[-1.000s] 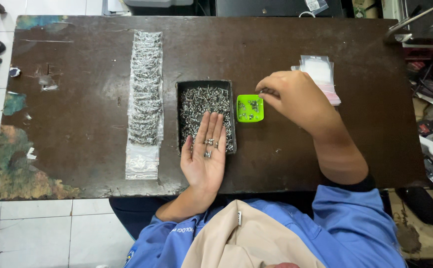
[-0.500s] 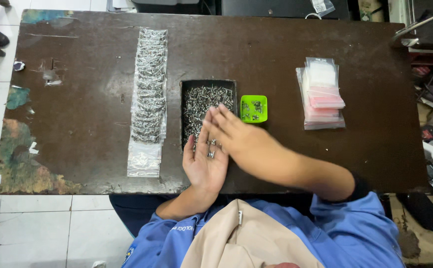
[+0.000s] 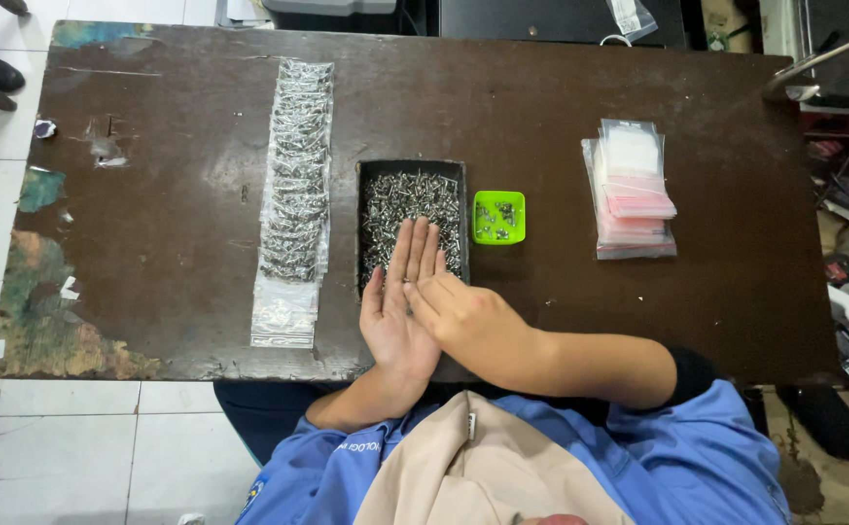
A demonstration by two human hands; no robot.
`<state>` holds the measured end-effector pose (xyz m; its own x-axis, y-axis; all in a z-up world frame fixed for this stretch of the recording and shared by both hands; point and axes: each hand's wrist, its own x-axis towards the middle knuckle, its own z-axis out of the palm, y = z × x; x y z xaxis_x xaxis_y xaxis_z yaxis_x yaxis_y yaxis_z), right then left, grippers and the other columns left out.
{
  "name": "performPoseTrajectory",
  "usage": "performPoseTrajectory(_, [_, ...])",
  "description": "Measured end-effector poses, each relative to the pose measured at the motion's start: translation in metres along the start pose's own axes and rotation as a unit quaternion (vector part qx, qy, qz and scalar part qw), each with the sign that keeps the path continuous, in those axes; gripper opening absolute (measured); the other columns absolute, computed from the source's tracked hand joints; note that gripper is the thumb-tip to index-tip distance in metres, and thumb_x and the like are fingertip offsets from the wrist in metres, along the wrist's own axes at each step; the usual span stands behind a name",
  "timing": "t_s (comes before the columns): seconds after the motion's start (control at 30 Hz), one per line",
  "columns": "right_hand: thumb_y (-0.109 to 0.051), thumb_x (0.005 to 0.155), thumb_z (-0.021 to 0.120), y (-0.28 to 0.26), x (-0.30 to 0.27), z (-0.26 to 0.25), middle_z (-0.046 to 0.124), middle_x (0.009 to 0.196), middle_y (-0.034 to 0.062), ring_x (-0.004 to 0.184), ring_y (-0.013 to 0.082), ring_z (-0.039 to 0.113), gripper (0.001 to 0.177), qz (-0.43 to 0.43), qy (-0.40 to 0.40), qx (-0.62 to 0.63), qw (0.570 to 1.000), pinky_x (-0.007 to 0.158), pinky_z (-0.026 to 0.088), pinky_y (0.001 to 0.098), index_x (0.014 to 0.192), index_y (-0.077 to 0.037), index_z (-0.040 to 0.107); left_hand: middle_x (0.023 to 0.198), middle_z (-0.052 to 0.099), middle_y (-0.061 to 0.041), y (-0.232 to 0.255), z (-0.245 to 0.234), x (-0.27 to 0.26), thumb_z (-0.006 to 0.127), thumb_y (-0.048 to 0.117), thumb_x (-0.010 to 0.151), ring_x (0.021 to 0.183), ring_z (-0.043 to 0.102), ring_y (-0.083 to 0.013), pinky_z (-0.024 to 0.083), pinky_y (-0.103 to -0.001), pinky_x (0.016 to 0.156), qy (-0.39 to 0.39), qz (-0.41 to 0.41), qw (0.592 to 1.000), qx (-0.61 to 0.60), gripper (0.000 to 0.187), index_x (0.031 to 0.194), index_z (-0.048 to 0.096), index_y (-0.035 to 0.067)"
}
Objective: The person scoops small metal screws from a black tray into a green container, then pours them into a small plastic bag and seals it. The person repeats this process, placing the filled bags in a row on the table.
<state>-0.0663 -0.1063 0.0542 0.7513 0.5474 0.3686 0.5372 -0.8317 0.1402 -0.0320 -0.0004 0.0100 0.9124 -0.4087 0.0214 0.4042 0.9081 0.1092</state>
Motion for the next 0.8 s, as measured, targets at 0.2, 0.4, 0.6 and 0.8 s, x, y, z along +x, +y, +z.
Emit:
performPoseTrajectory(0.2, [-0.008,0.092,0.052,0.008,0.002,0.005,0.054,0.084,0.0030,0.084,0.0202,0.058,0.011,0.028,0.009,0.006,1.000,0.062,0.048,0.0250,0.096,-0.008,0.062,0.166,0.020,-0.021,-0.003,0.005,0.000,0.029,0.032,0.106,0.156,0.018,-0.0310,0.017,-0.040,0.129,-0.001,-0.002,1.000,0.000,0.065,0.159,0.019,-0.005])
performPoseTrajectory(0.4, [-0.007,0.090,0.054,0.011,0.006,0.006,0.052,0.080,0.0020,0.078,0.0195,0.055,0.007,0.035,0.038,0.006,0.999,0.060,0.046,0.0262,0.091,-0.010,0.060,0.167,0.020,-0.020,-0.002,0.005,-0.001,0.025,0.032,0.106,0.156,0.018,-0.0300,0.017,-0.040,0.129,0.015,-0.014,0.999,0.039,0.064,0.159,0.019,-0.004])
performPoseTrajectory(0.6, [-0.007,0.091,0.054,0.014,0.000,0.007,0.050,0.080,0.0021,0.079,0.0198,0.055,0.007,-0.005,0.027,0.015,1.000,0.059,0.046,0.0246,0.087,-0.012,0.057,0.166,0.021,-0.023,0.000,0.005,-0.003,0.025,0.029,0.107,0.155,0.019,-0.0324,0.018,-0.041,0.129,0.011,-0.012,1.000,0.019,0.062,0.159,0.017,-0.006])
performPoseTrajectory(0.8, [-0.002,0.092,0.052,0.017,0.002,0.001,0.048,0.078,0.0034,0.077,0.0208,0.054,0.011,-0.019,0.029,0.040,0.999,0.057,0.045,0.0253,0.084,-0.010,0.055,0.166,0.020,-0.022,0.000,0.004,-0.005,0.026,0.030,0.108,0.156,0.017,-0.0318,0.017,-0.042,0.129,0.007,-0.009,1.000,0.016,0.062,0.159,0.017,-0.004])
